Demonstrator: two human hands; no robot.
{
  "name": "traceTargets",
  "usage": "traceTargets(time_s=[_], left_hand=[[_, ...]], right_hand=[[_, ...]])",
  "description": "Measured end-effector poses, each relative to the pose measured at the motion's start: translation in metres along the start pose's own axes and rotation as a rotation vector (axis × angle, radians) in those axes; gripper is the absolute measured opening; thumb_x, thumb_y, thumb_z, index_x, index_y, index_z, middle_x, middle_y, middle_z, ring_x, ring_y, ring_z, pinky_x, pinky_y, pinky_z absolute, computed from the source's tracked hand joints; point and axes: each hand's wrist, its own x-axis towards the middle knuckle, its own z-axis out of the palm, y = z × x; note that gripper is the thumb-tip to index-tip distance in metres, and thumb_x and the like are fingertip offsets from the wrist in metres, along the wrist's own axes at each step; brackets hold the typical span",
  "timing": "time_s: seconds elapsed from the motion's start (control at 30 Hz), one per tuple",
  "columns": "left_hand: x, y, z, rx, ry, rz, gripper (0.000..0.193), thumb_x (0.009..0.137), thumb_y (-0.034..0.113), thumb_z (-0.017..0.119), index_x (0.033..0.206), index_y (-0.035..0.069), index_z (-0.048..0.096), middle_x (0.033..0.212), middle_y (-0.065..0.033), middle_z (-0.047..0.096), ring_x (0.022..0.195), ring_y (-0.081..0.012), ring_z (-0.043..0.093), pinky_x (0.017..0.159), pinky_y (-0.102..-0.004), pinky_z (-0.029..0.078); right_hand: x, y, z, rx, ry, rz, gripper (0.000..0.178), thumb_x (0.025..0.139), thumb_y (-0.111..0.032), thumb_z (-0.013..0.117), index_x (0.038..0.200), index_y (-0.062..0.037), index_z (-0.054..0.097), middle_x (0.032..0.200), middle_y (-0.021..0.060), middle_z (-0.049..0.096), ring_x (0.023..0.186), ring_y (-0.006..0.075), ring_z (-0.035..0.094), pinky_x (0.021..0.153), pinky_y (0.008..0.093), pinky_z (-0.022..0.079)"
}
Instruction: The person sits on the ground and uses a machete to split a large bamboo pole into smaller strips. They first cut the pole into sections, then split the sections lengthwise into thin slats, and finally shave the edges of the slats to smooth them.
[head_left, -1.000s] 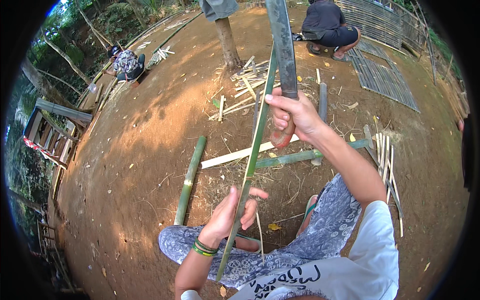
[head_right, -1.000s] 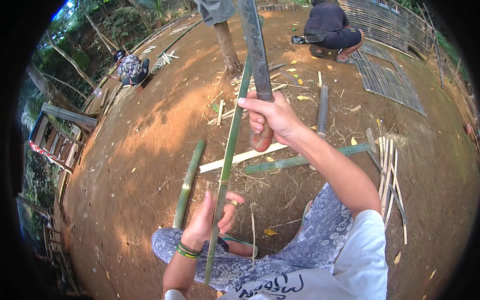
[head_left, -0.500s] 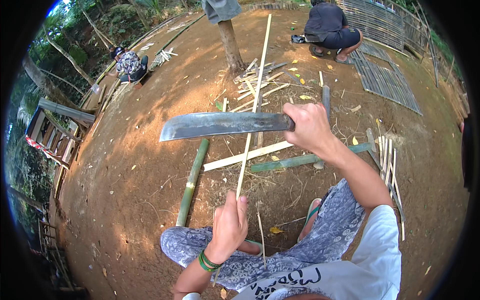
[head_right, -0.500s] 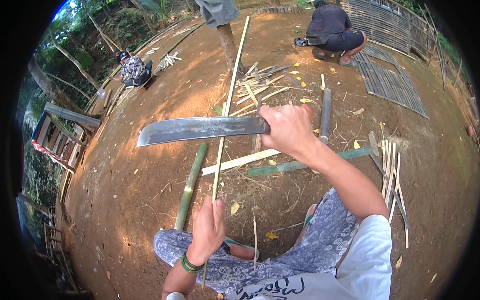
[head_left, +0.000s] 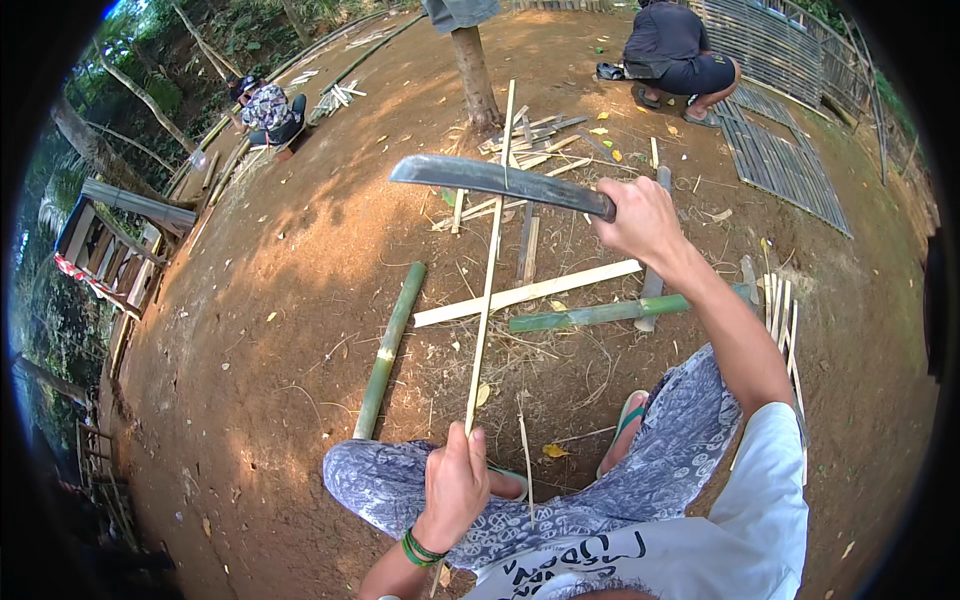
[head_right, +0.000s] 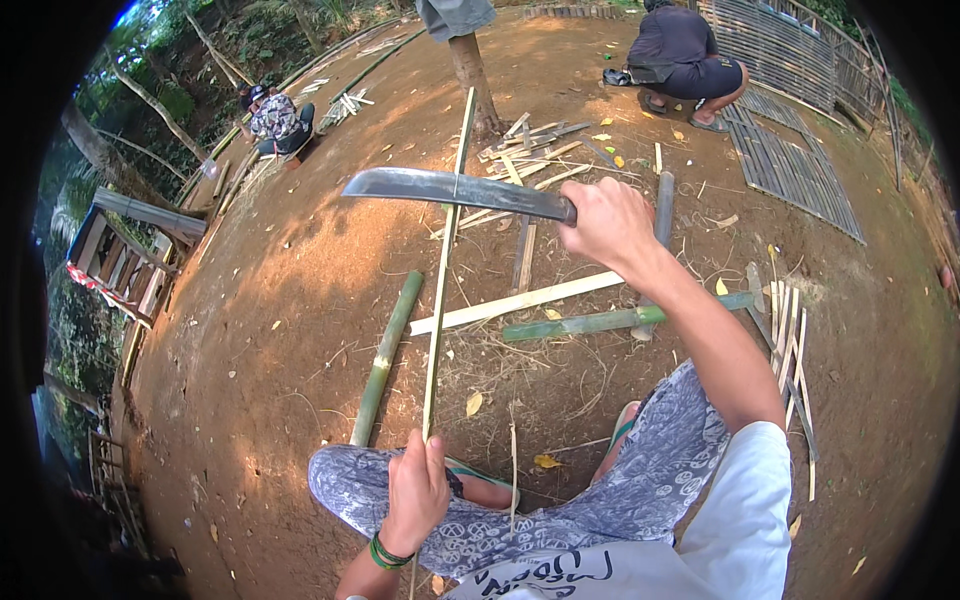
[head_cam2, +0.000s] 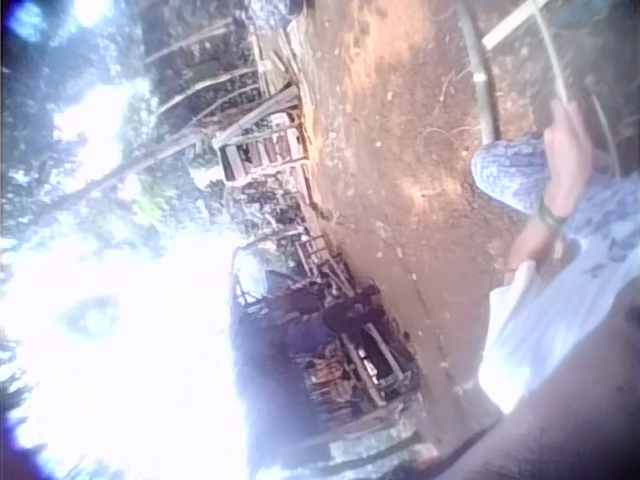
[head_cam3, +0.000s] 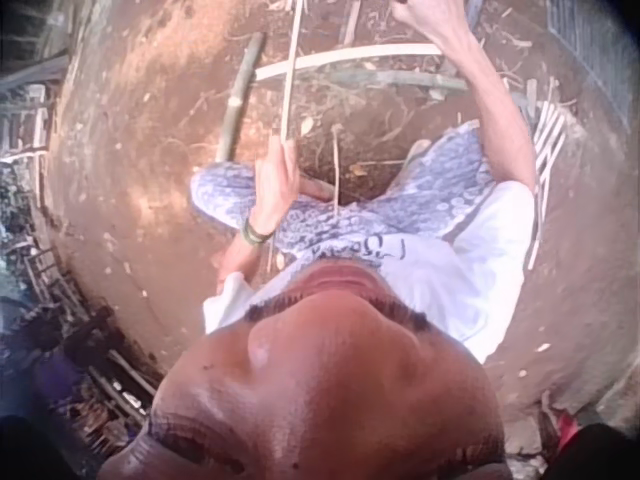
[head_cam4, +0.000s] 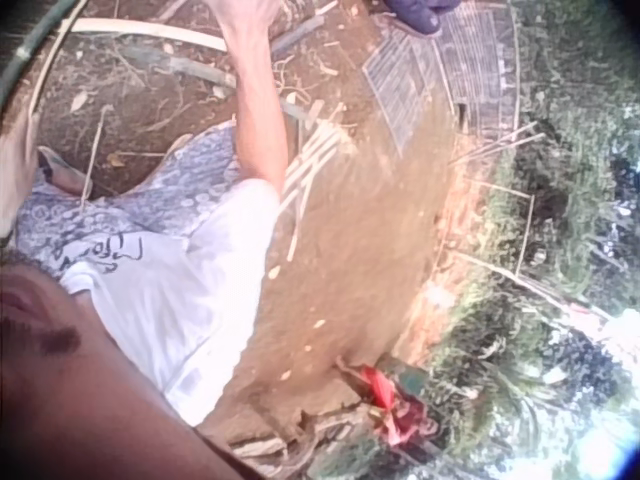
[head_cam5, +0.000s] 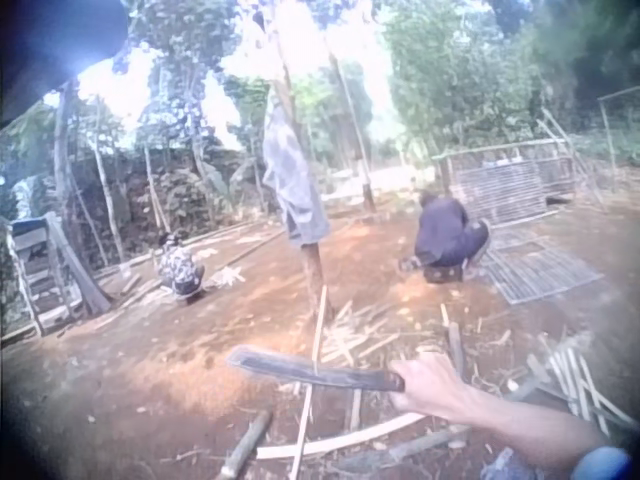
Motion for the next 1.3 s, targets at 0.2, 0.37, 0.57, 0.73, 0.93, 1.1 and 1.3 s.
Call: traceTargets(time_s=[0.2, 0.37, 0.57, 0.73, 0.93, 1.1, 1.3], left_hand=[[-0.001, -0.003, -0.002, -0.001, 0.011, -0.038, 0.022, 0.104, 0.013, 0.047, 0.087, 0.0, 0.043, 0.053, -0.021, 0.057, 0.053, -0.0427, 0.061, 0.044, -0.0463, 0.042], [-0.01, -0.014, -0.001, 0.005, 0.011, -0.055, 0.022, 0.104, 0.013, 0.047, 0.087, 0.0, 0.043, 0.056, -0.0225, 0.058, 0.053, -0.0429, 0.06, 0.044, -0.0468, 0.042], [-0.023, -0.02, -0.001, 0.004, 0.011, -0.059, 0.022, 0.103, 0.013, 0.049, 0.087, -0.001, 0.045, 0.058, -0.0243, 0.056, 0.054, -0.0449, 0.06, 0.045, -0.0496, 0.042], [-0.047, -0.047, -0.007, -0.179, -0.098, -0.12, 0.017, 0.106, 0.014, 0.046, 0.098, 0.0, 0.05, 0.059, -0.0152, 0.054, 0.049, -0.0315, 0.057, 0.046, -0.0424, 0.041], [-0.02, -0.049, -0.01, -0.809, -0.238, -0.258, 0.024, 0.11, 0.025, 0.036, 0.112, 0.006, 0.049, 0.062, 0.0033, 0.043, 0.048, -0.0063, 0.042, 0.045, -0.024, 0.036], [0.008, -0.032, -0.01, -1.127, -0.261, -0.355, 0.027, 0.111, 0.03, 0.033, 0.11, 0.008, 0.049, 0.067, -0.0005, 0.043, 0.046, -0.008, 0.038, 0.043, -0.0221, 0.035], [0.016, -0.025, -0.001, -1.157, -0.268, -0.379, 0.031, 0.111, 0.033, 0.033, 0.103, 0.008, 0.048, 0.062, 0.0039, 0.036, 0.047, -0.004, 0.029, 0.041, -0.0211, 0.024]], right_hand=[[-0.013, -0.015, 0.012, 0.024, 0.008, -0.234, 0.006, 0.074, -0.011, 0.061, 0.074, -0.0052, 0.062, 0.054, 0.0111, 0.059, 0.044, 0.0304, 0.057, 0.048, 0.0442, 0.049], [-0.006, -0.007, 0.003, -0.095, -0.149, 0.003, 0.012, 0.074, -0.01, 0.059, 0.082, -0.0091, 0.068, 0.057, 0.0113, 0.062, 0.053, 0.03, 0.065, 0.054, 0.0469, 0.056], [0.014, 0.034, 0.017, -0.066, -0.197, 0.165, 0.017, 0.076, -0.01, 0.058, 0.088, -0.0062, 0.07, 0.06, 0.0099, 0.061, 0.054, 0.0232, 0.062, 0.052, 0.0399, 0.057], [0.015, 0.103, 0.016, -0.011, -0.004, 0.486, 0.022, 0.079, -0.02, 0.063, 0.081, 0.0021, 0.068, 0.075, 0.0261, 0.066, 0.078, 0.0423, 0.067, 0.076, 0.0504, 0.051], [0.008, 0.062, 0.02, 0.154, -0.033, 0.364, 0.025, 0.078, -0.023, 0.064, 0.075, 0.0012, 0.066, 0.066, 0.0222, 0.062, 0.066, 0.0388, 0.062, 0.067, 0.0482, 0.047], [-0.016, -0.001, 0.034, 0.257, -0.211, 0.073, 0.012, 0.079, -0.016, 0.063, 0.073, -0.0053, 0.065, 0.05, 0.0043, 0.055, 0.039, 0.0193, 0.048, 0.043, 0.0371, 0.045], [-0.036, -0.052, 0.041, 0.236, 0.037, -0.398, 0.008, 0.07, -0.015, 0.065, 0.071, -0.0085, 0.06, 0.052, 0.0101, 0.058, 0.05, 0.032, 0.064, 0.05, 0.0456, 0.051]])
